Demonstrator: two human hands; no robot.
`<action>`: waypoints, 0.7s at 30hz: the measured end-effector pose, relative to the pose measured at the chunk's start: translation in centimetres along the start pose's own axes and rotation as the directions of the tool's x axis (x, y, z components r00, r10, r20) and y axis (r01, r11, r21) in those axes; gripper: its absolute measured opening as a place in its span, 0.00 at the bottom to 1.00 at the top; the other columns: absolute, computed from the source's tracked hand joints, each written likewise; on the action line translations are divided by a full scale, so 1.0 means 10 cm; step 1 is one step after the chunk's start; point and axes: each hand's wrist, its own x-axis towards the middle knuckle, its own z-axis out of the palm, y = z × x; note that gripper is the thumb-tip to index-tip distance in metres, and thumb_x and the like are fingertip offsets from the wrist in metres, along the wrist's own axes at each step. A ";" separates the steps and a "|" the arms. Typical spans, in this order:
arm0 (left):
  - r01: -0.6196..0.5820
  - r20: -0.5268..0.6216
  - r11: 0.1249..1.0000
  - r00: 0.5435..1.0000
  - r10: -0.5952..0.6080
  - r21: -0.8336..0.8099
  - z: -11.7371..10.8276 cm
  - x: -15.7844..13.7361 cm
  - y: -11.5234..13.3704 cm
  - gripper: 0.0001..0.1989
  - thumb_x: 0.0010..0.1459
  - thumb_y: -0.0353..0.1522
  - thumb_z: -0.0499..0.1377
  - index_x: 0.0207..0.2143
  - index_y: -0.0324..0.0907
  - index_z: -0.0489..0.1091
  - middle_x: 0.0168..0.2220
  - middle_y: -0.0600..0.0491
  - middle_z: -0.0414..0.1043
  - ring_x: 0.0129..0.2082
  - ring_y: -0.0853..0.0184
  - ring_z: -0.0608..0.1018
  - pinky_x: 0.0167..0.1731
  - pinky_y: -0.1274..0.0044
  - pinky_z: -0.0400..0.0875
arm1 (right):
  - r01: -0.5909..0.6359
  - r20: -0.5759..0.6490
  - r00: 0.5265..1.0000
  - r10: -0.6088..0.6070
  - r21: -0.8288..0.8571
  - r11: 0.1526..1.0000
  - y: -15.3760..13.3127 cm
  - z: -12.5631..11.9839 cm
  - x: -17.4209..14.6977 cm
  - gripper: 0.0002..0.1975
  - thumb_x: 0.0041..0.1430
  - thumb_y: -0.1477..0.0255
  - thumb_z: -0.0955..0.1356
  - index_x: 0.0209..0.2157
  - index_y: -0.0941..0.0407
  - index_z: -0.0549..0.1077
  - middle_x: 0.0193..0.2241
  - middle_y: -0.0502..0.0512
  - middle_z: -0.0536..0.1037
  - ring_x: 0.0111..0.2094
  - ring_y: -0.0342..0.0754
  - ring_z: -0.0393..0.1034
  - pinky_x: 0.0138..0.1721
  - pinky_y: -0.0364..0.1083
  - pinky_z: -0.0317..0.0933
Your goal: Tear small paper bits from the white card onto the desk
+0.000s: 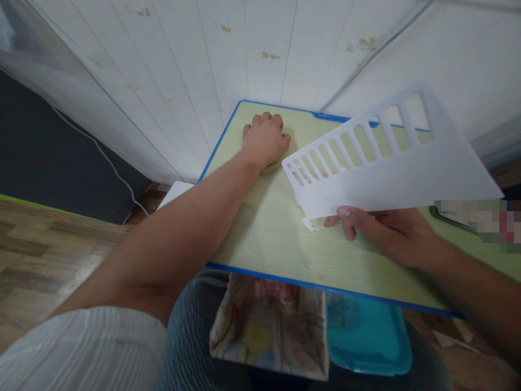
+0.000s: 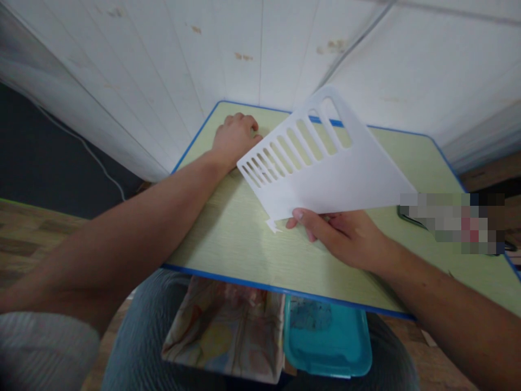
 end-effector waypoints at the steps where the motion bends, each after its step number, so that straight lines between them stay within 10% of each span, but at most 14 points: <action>1: -0.002 -0.001 1.000 1.000 0.002 -0.006 0.00 0.00 0.00 0.22 0.72 0.35 0.63 0.66 0.53 0.81 0.68 0.43 0.83 0.76 0.38 0.72 0.77 0.43 0.68 | 0.003 -0.045 0.999 -0.004 -0.024 1.000 0.02 -0.01 0.00 0.31 0.79 0.39 0.70 0.32 0.47 0.87 0.25 0.55 0.83 0.24 0.52 0.76 0.25 0.52 0.70; 13: -0.003 0.000 1.000 1.000 0.003 -0.020 0.00 -0.01 -0.01 0.21 0.72 0.36 0.63 0.64 0.52 0.82 0.70 0.43 0.81 0.77 0.37 0.71 0.77 0.42 0.66 | 0.151 -0.174 0.965 -0.196 -0.243 0.958 0.16 -0.18 -0.01 0.21 0.79 0.53 0.75 0.30 0.46 0.83 0.27 0.54 0.84 0.31 0.57 0.78 0.36 0.56 0.71; 21: 0.006 0.014 0.999 1.000 -0.006 -0.035 -0.04 -0.03 0.00 0.24 0.72 0.37 0.65 0.68 0.55 0.81 0.71 0.44 0.79 0.78 0.36 0.70 0.79 0.42 0.65 | 0.075 -0.089 0.992 -0.090 -0.161 0.984 0.07 -0.39 0.04 0.22 0.73 0.57 0.78 0.24 0.50 0.80 0.22 0.57 0.82 0.25 0.53 0.76 0.30 0.52 0.70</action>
